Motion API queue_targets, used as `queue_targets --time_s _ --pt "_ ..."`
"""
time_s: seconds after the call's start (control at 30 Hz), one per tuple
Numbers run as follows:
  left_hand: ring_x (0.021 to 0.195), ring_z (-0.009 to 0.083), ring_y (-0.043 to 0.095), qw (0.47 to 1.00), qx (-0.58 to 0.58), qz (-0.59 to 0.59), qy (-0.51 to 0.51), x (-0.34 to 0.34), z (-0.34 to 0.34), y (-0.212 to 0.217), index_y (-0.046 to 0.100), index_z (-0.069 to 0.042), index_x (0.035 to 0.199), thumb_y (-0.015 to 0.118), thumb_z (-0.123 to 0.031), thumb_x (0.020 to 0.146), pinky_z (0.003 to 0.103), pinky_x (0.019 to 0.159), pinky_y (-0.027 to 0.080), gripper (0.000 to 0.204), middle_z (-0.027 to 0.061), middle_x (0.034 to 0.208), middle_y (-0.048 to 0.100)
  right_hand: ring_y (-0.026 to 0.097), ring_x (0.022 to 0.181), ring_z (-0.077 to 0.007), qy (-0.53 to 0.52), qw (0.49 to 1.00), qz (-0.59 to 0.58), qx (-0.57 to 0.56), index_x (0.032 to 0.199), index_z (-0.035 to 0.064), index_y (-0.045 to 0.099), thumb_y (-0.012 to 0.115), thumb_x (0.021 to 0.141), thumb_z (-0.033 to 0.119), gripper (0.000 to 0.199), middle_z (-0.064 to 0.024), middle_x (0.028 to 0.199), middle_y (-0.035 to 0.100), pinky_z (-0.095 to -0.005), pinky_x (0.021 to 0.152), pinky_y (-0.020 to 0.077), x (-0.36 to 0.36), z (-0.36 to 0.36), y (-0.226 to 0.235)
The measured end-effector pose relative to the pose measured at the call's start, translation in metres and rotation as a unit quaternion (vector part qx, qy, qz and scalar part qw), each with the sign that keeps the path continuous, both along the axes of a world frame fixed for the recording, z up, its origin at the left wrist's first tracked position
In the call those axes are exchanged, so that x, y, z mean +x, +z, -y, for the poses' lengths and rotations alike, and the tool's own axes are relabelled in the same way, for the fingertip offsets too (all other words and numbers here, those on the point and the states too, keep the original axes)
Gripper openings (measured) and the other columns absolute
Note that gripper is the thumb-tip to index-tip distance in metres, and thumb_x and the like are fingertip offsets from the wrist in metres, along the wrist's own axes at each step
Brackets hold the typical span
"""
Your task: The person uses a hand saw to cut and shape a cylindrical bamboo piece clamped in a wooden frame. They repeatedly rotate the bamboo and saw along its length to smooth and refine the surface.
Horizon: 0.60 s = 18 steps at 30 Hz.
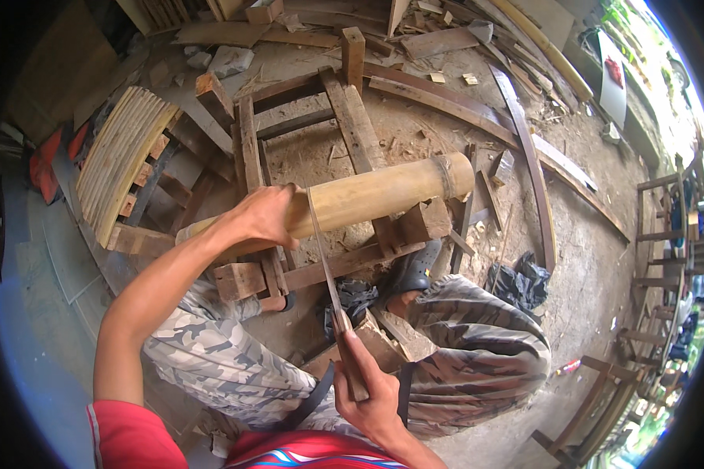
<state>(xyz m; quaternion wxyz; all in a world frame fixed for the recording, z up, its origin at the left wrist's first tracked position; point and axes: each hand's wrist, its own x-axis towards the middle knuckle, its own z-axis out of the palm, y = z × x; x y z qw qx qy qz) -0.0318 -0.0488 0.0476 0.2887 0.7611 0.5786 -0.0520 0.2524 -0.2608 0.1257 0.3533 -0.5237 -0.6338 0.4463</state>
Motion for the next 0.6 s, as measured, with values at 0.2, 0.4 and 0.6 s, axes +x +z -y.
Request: queue_targets --time_s 0.2,0.4,0.6 --pt "0.069 0.0353 0.069 0.997 0.073 -0.01 -0.032 -0.004 0.004 -0.013 0.059 0.013 0.095 0.093 -0.047 0.055 0.041 0.07 0.061 0.079 0.0248 0.077 0.068 0.072 0.106 -0.0332 0.001 1.0 0.012 -0.019 0.146 0.0049 0.051 0.067 0.087 -0.003 0.062 -0.0235 0.121 0.07 -0.0341 0.083 0.0571 -0.035 -0.03 0.01" --pt "0.083 0.0424 0.071 1.0 -0.016 -0.02 -0.001 -0.003 0.0 -0.007 0.058 0.015 0.104 0.093 -0.04 0.051 0.043 0.08 0.059 0.084 0.0309 0.088 0.069 0.07 0.11 -0.0325 0.01 0.999 0.03 -0.021 0.148 0.0048 0.048 0.068 0.088 -0.002 0.064 -0.0221 0.125 0.069 -0.033 0.085 0.0564 -0.018 -0.016 0.019" --pt "0.083 0.0414 0.071 1.0 0.005 -0.016 -0.001 0.003 0.002 -0.008 0.058 0.015 0.104 0.093 -0.041 0.054 0.044 0.079 0.06 0.083 0.031 0.089 0.069 0.066 0.121 -0.026 0.001 0.997 0.005 -0.078 0.146 0.0005 0.049 0.066 0.088 -0.004 0.06 -0.0235 0.13 0.066 -0.0316 0.096 0.0504 -0.017 0.0 0.045"
